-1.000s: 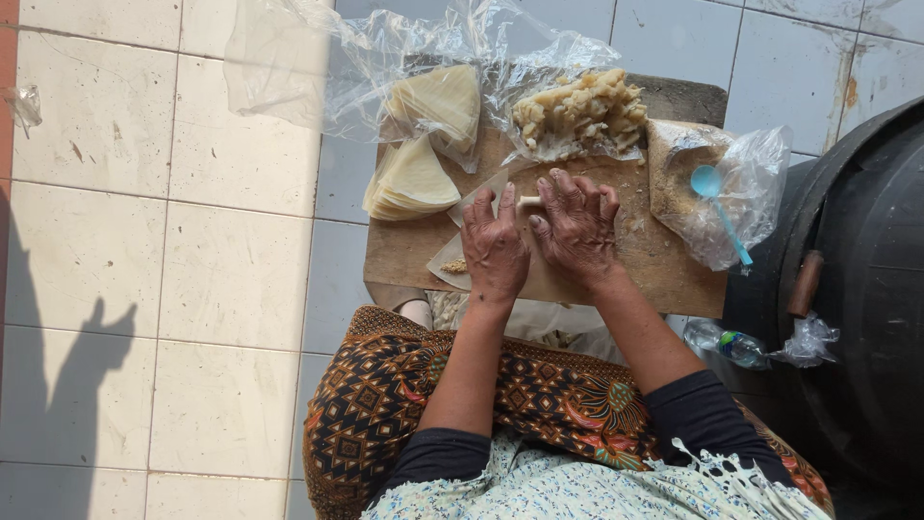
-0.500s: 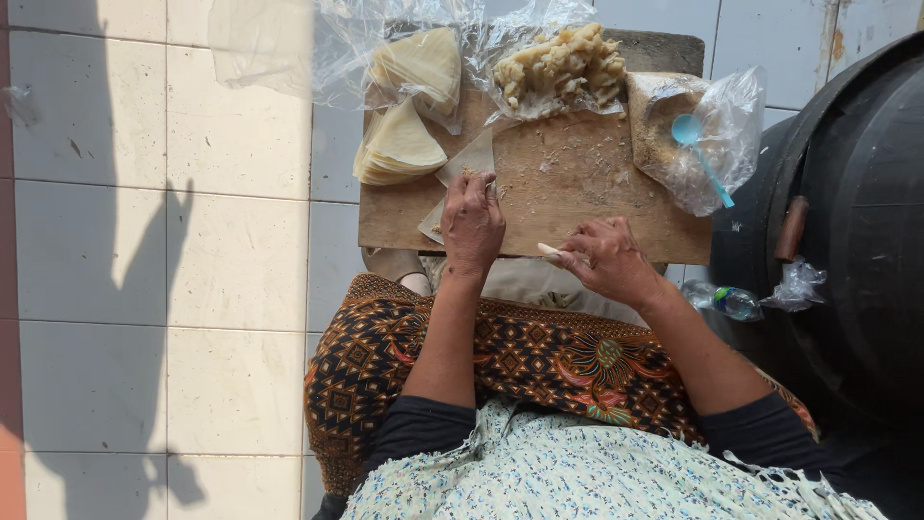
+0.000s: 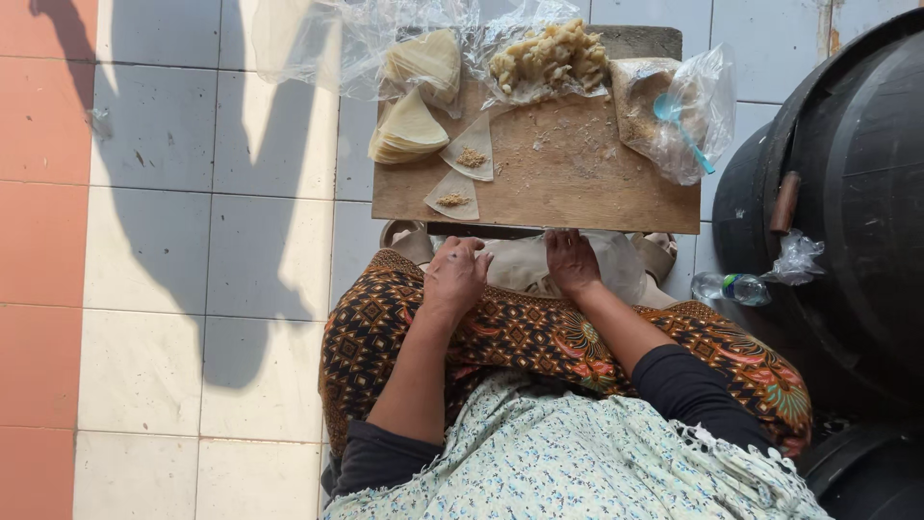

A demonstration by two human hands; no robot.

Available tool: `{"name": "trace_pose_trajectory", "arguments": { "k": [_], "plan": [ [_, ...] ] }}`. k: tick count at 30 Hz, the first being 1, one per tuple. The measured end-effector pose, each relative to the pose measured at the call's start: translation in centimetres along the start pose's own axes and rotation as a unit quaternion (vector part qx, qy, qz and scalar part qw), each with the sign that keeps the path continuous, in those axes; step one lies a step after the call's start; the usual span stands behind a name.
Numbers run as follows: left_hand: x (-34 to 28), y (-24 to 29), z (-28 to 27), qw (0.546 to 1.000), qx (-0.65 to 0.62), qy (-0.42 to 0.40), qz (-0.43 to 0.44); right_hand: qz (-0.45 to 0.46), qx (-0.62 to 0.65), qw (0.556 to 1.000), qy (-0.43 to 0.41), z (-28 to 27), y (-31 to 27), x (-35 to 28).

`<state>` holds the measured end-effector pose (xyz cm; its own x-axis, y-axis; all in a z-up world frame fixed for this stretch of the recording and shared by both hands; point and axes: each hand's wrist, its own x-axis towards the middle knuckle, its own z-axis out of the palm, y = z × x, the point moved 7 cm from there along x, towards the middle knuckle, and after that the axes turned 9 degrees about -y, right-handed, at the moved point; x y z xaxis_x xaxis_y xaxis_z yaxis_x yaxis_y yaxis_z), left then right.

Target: The person places small portions of filling onto triangular wrappers on a wooden board and folds them by hand into small parcels before placing them into a plastic bag.

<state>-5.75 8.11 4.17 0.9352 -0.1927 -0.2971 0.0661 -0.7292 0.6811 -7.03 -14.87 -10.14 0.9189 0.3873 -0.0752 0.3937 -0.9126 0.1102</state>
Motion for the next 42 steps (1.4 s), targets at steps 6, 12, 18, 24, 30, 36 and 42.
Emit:
{"name": "trace_pose_trajectory", "arguments": {
  "k": [6,12,18,24,30,36,42],
  "plan": [
    [1.8,-3.5,-1.0,0.998,0.005,0.035,-0.061,0.037,0.019,0.999,0.005,3.2,2.6,1.3],
    [4.1,-5.5,-2.7,0.976,-0.056,0.126,-0.170,0.058,0.095,0.994,-0.018,3.5,2.8,1.1],
    [5.3,-8.3,-4.0,0.954,-0.084,0.178,-0.228,0.064,0.142,0.988,0.011,0.4,2.3,1.0],
    [6.4,-8.8,-3.6,0.962,-0.061,0.178,-0.197,0.012,0.324,0.944,-0.063,-3.5,0.7,-2.3],
    [6.6,-8.1,-3.5,0.966,-0.038,0.186,-0.177,0.008,0.267,0.940,-0.212,-2.0,-0.2,-2.4],
    [6.9,-8.4,-3.4,0.970,-0.043,0.187,-0.146,0.083,0.084,0.948,-0.296,-3.6,1.0,-1.0],
    [7.4,-8.2,-3.0,0.970,-0.049,0.207,-0.114,0.106,0.315,0.943,-0.009,-12.4,-1.8,4.4]
  ]
}}
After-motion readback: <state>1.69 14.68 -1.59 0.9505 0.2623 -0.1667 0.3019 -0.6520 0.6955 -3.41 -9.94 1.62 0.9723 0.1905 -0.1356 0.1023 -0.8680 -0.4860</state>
